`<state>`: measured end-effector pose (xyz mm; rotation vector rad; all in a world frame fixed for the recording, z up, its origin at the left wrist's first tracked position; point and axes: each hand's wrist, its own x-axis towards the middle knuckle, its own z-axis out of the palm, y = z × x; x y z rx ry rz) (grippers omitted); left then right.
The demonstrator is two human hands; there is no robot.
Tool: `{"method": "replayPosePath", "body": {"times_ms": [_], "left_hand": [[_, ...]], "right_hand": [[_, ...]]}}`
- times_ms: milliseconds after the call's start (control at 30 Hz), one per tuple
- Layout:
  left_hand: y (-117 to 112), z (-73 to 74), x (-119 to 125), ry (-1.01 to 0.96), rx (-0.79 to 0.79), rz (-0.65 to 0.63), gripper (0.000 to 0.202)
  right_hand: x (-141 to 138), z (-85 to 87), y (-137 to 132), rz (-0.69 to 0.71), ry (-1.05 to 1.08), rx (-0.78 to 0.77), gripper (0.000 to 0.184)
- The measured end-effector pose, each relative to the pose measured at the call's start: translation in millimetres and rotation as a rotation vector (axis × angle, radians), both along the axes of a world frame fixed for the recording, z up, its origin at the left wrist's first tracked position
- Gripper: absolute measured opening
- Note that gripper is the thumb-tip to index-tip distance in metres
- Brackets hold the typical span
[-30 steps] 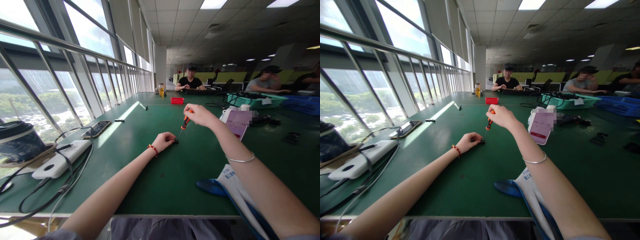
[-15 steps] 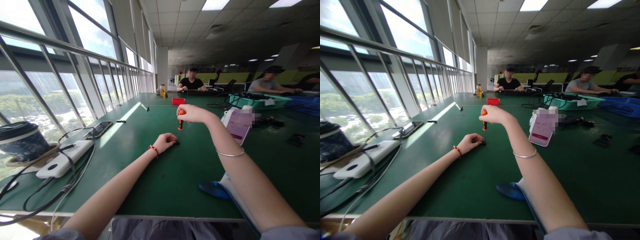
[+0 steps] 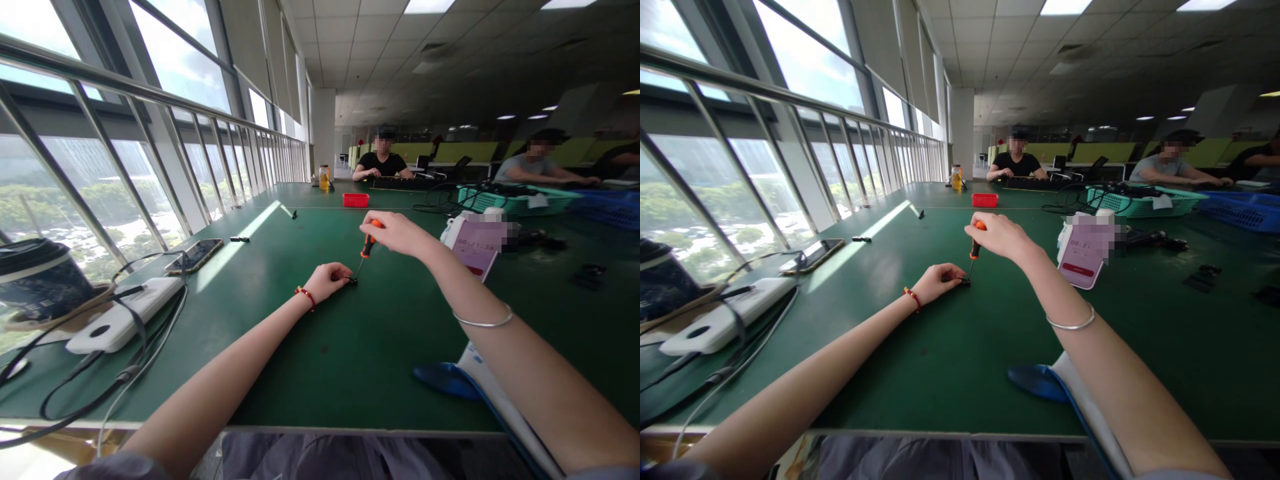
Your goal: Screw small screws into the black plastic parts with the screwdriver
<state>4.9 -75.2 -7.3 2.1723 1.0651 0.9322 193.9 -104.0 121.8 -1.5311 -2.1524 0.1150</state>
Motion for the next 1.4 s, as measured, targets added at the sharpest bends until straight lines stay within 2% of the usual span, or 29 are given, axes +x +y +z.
{"method": "replayPosePath", "body": {"times_ms": [67, 200, 333, 433, 533, 700, 800, 933, 1033, 1133, 1267, 1400], "left_hand": [[-0.2, 0.3, 0.2, -0.004, -0.003, -0.001, 0.018], [-1.1, 1.5, 0.4, -0.003, -0.003, 0.006, 0.018], [-2.4, 2.7, 0.4, -0.002, 0.0, 0.0, 0.018], [-2.4, 2.8, 0.5, -0.003, 0.001, 0.002, 0.017], [-2.0, 2.5, 0.6, -0.004, 0.0, -0.002, 0.017], [-2.1, 3.2, 0.5, 0.004, -0.002, 0.002, 0.018], [-2.3, 3.6, 0.5, 0.012, 0.001, 0.004, 0.017], [-2.4, 3.4, 0.8, 0.015, 0.007, 0.005, 0.017], [-2.4, 3.2, 1.0, 0.017, 0.013, 0.008, 0.017], [-2.5, 3.2, 1.0, 0.015, 0.007, 0.004, 0.017], [-3.1, 3.7, 0.9, 0.015, -0.004, 0.002, 0.017], [-4.0, 4.4, 1.2, 0.008, -0.001, -0.001, 0.017]], "right_hand": [[-0.8, -1.5, -0.1, -0.036, -0.021, 0.047, 0.038], [-2.6, -3.4, 2.4, -0.045, -0.001, 0.087, 0.02], [-3.0, -4.0, 3.3, -0.05, 0.042, 0.02, 0.023], [-2.0, -4.5, 4.2, -0.077, 0.019, 0.056, 0.028], [-0.5, -5.3, 6.4, -0.047, 0.03, 0.082, 0.019], [-1.1, -5.4, 6.5, -0.035, 0.029, 0.054, 0.025], [-3.2, -4.5, 3.6, -0.079, 0.005, 0.08, 0.039], [-5.5, -4.0, 0.8, -0.063, 0.023, 0.106, 0.018], [-5.9, -3.8, -0.1, -0.069, 0.029, 0.073, 0.02], [-4.9, -3.3, 0.1, -0.092, -0.001, 0.07, 0.034], [-3.6, -4.1, 2.7, -0.049, 0.021, 0.085, 0.017], [-6.3, -6.1, 3.5, -0.033, 0.047, 0.046, 0.023]]}}
